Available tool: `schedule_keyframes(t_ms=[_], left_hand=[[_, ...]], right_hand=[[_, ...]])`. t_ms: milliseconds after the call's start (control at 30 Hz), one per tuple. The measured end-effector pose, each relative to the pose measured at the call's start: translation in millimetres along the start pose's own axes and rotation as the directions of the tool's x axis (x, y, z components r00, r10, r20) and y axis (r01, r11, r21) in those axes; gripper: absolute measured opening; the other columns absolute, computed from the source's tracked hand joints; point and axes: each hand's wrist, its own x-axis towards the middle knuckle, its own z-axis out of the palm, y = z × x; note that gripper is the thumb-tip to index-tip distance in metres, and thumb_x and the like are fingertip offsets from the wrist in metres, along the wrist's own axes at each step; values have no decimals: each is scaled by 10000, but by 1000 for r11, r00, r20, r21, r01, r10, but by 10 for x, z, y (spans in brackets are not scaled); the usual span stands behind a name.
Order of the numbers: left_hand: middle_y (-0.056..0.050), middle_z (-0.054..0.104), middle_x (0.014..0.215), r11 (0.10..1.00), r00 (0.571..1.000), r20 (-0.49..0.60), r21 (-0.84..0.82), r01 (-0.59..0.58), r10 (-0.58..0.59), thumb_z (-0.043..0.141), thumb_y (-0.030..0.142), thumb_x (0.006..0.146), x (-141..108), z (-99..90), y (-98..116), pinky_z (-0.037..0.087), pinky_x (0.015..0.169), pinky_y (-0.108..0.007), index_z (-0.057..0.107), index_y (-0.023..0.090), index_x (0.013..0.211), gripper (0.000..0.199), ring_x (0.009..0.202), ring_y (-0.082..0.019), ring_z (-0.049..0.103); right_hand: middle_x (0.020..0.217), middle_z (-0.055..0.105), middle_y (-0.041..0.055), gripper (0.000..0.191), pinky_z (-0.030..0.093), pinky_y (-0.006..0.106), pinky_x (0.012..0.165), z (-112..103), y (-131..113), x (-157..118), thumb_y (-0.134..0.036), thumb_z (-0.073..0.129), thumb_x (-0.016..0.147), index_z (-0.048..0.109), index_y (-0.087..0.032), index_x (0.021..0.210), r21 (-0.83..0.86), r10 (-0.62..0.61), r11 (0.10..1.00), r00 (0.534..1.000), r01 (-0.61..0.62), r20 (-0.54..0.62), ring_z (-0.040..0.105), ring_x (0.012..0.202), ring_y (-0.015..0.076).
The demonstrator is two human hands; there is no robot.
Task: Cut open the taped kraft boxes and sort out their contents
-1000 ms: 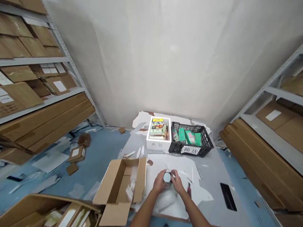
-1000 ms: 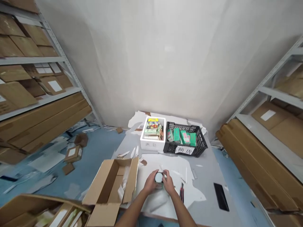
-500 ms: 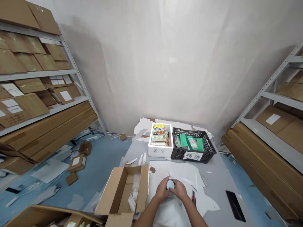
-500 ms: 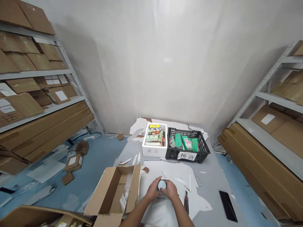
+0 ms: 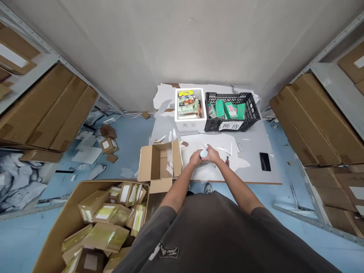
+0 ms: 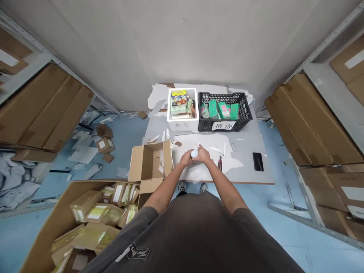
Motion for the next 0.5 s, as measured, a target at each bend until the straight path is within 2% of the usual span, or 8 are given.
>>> schedule_keyframes(t_ms=[100,200,267,333,400,467,500], left_hand=[[-187,716,1409,999,999,-1,29,33,-33,918,259,772,-5,44,-6,532,1120,-442,634,142,1438,733,1297,-350,674],[-178,719,1404,997,998,-4,49,63,-63,961,312,746,-5,61,33,534,1106,-439,628,158,1432,778,1296,-356,669],[-173,711,1421,997,998,-5,52,64,-63,964,340,749,-12,45,70,525,1122,-446,625,173,1432,780,1320,-356,654],[-182,679,1480,998,999,5,48,50,-50,981,348,723,-39,-8,112,501,1162,-472,599,179,1477,862,1387,-372,614],[-207,577,1609,999,1000,2,39,23,-23,1030,345,635,-89,-104,164,452,1221,-527,526,186,1574,1078,1505,-416,512],[-219,449,1717,999,998,-48,6,-49,49,1052,358,587,-143,-227,238,390,1274,-569,435,200,1658,1247,1596,-438,397],[-213,417,1739,994,991,-88,-24,-108,105,1040,368,611,-163,-290,287,369,1291,-573,406,210,1679,1253,1612,-429,375]], right_hand=[[1555,627,196,614,570,433,1035,-89,-9,-90,-414,933,592,705,-211,1124,108,40,994,998,-34,-57,697,1264,386],[1193,769,130,613,567,415,920,-279,-45,-152,-474,914,605,657,-238,1110,137,64,989,993,-50,-102,725,1065,349],[988,751,50,560,549,380,833,-447,-61,-166,-501,883,629,623,-259,1062,176,47,984,989,-22,-139,704,919,298],[909,712,9,510,525,351,782,-638,-74,-155,-511,854,652,594,-265,1016,252,13,967,983,34,-182,667,850,258],[893,695,4,486,508,339,760,-837,-92,-123,-520,840,666,576,-259,980,336,-9,938,974,87,-225,638,828,236],[874,679,6,485,498,338,746,-1029,-122,-76,-536,846,666,566,-252,943,401,-19,907,964,128,-265,612,813,222],[858,667,2,489,492,337,739,-1116,-145,-49,-551,853,666,563,-251,922,424,-25,894,959,148,-283,597,802,215]])
